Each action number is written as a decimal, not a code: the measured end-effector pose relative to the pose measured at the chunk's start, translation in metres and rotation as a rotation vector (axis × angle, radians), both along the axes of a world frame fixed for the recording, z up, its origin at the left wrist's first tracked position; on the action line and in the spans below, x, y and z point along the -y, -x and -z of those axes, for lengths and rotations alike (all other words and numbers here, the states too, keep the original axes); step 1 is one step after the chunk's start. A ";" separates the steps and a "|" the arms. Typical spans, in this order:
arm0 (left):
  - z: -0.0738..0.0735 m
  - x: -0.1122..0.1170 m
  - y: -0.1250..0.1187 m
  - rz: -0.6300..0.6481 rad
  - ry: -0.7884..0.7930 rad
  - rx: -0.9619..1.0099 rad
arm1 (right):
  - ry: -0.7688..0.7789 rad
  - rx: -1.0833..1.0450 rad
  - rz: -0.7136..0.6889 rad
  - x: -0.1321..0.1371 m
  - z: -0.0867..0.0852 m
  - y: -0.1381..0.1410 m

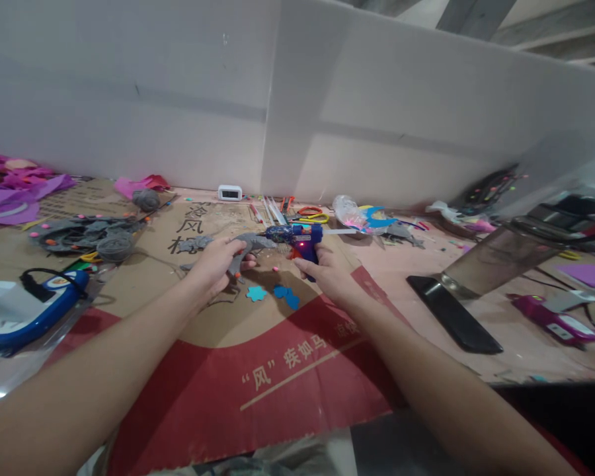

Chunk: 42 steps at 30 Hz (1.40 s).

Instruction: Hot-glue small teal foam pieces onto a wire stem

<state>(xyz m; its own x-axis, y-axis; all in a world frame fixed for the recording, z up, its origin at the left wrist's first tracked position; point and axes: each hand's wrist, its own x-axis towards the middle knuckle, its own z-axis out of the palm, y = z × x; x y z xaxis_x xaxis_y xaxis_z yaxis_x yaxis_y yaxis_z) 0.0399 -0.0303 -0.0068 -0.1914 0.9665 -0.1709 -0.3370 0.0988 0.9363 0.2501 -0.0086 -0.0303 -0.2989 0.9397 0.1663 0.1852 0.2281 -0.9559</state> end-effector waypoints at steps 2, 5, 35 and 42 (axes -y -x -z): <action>0.000 0.000 0.000 0.011 0.008 -0.012 | 0.035 -0.019 0.002 -0.001 0.001 -0.001; 0.001 -0.001 0.001 0.020 0.024 -0.020 | 0.093 -0.053 -0.012 0.000 -0.002 0.000; 0.000 0.001 0.002 -0.010 -0.029 -0.002 | 0.036 -0.049 -0.020 0.005 0.001 0.002; 0.005 0.000 0.007 -0.004 -0.016 -0.075 | -0.014 -0.023 -0.024 0.014 -0.007 0.006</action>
